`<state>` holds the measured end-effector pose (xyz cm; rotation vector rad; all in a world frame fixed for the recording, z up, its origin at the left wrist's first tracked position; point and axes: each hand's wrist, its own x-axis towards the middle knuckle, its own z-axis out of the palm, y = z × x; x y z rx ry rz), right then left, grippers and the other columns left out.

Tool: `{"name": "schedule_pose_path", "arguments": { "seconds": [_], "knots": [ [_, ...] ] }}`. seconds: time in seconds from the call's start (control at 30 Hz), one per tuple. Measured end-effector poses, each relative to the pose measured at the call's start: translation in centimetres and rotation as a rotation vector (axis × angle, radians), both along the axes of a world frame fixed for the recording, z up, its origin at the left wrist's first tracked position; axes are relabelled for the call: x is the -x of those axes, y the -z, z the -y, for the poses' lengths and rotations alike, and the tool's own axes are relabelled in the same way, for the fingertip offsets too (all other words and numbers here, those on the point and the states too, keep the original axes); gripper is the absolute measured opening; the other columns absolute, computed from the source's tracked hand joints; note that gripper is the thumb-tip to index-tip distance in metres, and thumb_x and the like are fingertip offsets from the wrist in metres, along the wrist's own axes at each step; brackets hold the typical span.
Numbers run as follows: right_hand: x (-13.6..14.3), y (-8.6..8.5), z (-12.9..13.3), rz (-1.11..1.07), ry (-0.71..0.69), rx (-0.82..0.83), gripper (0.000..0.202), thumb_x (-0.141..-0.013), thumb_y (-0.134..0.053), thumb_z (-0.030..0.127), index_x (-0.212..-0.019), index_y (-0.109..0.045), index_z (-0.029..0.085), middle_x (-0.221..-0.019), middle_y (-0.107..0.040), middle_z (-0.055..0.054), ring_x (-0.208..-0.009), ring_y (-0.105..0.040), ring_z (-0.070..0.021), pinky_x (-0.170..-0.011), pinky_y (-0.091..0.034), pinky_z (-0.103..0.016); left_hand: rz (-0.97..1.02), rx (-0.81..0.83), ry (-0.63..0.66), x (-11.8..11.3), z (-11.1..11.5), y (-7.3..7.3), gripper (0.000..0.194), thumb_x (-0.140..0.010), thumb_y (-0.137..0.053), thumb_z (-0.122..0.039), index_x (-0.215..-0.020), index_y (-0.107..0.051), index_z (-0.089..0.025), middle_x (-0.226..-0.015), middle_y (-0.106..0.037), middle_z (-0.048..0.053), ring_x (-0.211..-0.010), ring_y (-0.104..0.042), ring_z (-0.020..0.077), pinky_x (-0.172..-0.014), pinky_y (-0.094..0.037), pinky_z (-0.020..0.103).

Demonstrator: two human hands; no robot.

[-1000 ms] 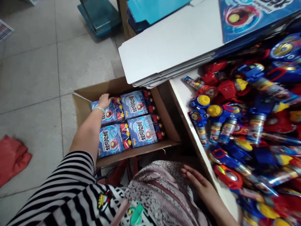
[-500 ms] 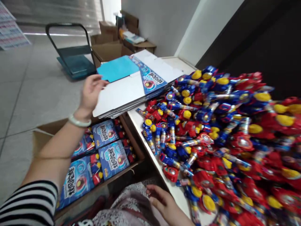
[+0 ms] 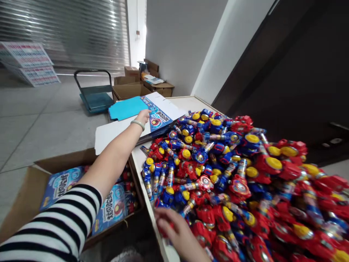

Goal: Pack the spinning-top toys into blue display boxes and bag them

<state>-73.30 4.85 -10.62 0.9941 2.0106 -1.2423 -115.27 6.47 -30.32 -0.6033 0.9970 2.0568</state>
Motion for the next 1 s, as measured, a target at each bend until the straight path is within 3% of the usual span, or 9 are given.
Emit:
{"name": "schedule_pose_path", "arguments": {
  "seconds": [0.17,0.27,0.33,0.43,0.53,0.63,0.73,0.83,1.0],
  "knots": [
    [9.2,4.0,-4.2,-0.284,0.251,0.081,0.065,-0.063,-0.076,0.074,-0.104,-0.074,0.024,-0.104,-0.076,-0.009,-0.097,-0.072,-0.0270,-0.095,-0.055,-0.045,0.122,0.067,-0.023,0.5,-0.6,-1.0,0.019,-0.096,-0.059,-0.029,-0.100,-0.059,-0.010,-0.069,-0.056,0.000,-0.056,-0.050,0.0087,-0.057,-0.045,0.021],
    [8.8,4.3,-5.0,-0.289,0.258,0.120,0.061,-0.067,-0.075,0.071,-0.106,-0.073,0.024,-0.103,-0.076,-0.008,-0.095,-0.072,-0.0258,-0.091,-0.057,-0.043,0.086,-0.003,-0.048,0.9,-1.6,-1.7,0.014,-0.086,-0.068,-0.020,-0.093,-0.061,-0.009,-0.058,-0.056,0.001,-0.055,-0.054,0.0114,-0.061,-0.050,0.024],
    [7.3,2.6,-5.5,-0.255,0.152,0.096,0.053,-0.074,-0.072,0.067,-0.105,-0.073,0.023,-0.103,-0.077,-0.008,-0.099,-0.072,-0.0263,-0.093,-0.056,-0.044,0.017,-0.059,-0.092,1.0,-2.2,-2.4,0.013,-0.081,-0.071,-0.015,-0.090,-0.063,-0.011,-0.061,-0.062,0.002,-0.060,-0.059,0.0135,-0.069,-0.054,0.027],
    [6.9,-2.7,-7.3,-0.313,-0.047,-0.143,0.040,-0.084,-0.066,0.058,-0.105,-0.074,0.024,-0.109,-0.075,-0.009,-0.106,-0.070,-0.0269,-0.097,-0.055,-0.045,-0.137,-0.118,-0.210,0.8,-1.8,-4.4,0.009,-0.080,-0.070,-0.011,-0.085,-0.063,-0.015,-0.066,-0.066,-0.002,-0.065,-0.062,0.0112,-0.077,-0.054,0.024],
    [10.8,-9.8,-9.6,-0.546,-0.151,-0.510,0.037,-0.090,-0.060,0.049,-0.118,-0.069,0.027,-0.121,-0.071,-0.008,-0.112,-0.067,-0.0260,-0.102,-0.053,-0.047,-0.494,-0.175,-0.330,-1.1,0.5,-7.7,0.008,-0.079,-0.072,-0.017,-0.083,-0.065,-0.016,-0.074,-0.069,-0.002,-0.070,-0.064,0.0110,-0.077,-0.055,0.022],
    [16.4,-16.1,-10.9,-0.792,-0.254,-0.928,0.052,-0.087,-0.066,0.046,-0.135,-0.058,0.026,-0.127,-0.066,-0.010,-0.117,-0.062,-0.0282,-0.102,-0.050,-0.051,-0.855,-0.195,-0.363,-5.2,4.1,-12.7,0.015,-0.083,-0.072,-0.030,-0.090,-0.067,-0.018,-0.085,-0.071,0.001,-0.079,-0.067,0.0134,-0.077,-0.055,0.023],
    [18.7,-20.4,-9.8,-0.818,-0.243,-1.182,0.056,-0.078,-0.076,0.046,-0.126,-0.061,0.021,-0.113,-0.068,-0.012,-0.106,-0.063,-0.0279,-0.092,-0.052,-0.047,-1.122,-0.229,-0.309,-10.7,7.7,-18.7,0.025,-0.089,-0.069,-0.042,-0.098,-0.066,-0.019,-0.092,-0.071,0.004,-0.089,-0.068,0.0166,-0.084,-0.056,0.027],
    [15.4,-24.1,-6.4,-0.822,-0.059,-1.320,0.036,-0.080,-0.074,0.043,-0.102,-0.066,0.016,-0.084,-0.065,-0.005,-0.075,-0.056,-0.0170,-0.072,-0.047,-0.034,-1.358,-0.260,-0.244,-15.1,11.5,-24.9,0.031,-0.092,-0.064,-0.048,-0.104,-0.065,-0.020,-0.096,-0.070,0.005,-0.093,-0.069,0.0174,-0.088,-0.056,0.030],
    [2.8,-31.2,1.5,-1.083,0.019,-1.473,0.030,-0.081,-0.072,0.042,-0.091,-0.062,0.016,-0.070,-0.050,0.004,-0.059,-0.039,-0.0092,-0.061,-0.035,-0.028,-1.662,-0.235,-0.086,-18.8,19.4,-33.0,0.032,-0.101,-0.048,-0.045,-0.113,-0.065,-0.020,-0.104,-0.069,0.004,-0.092,-0.067,0.0125,-0.088,-0.055,0.029]
  ]
}}
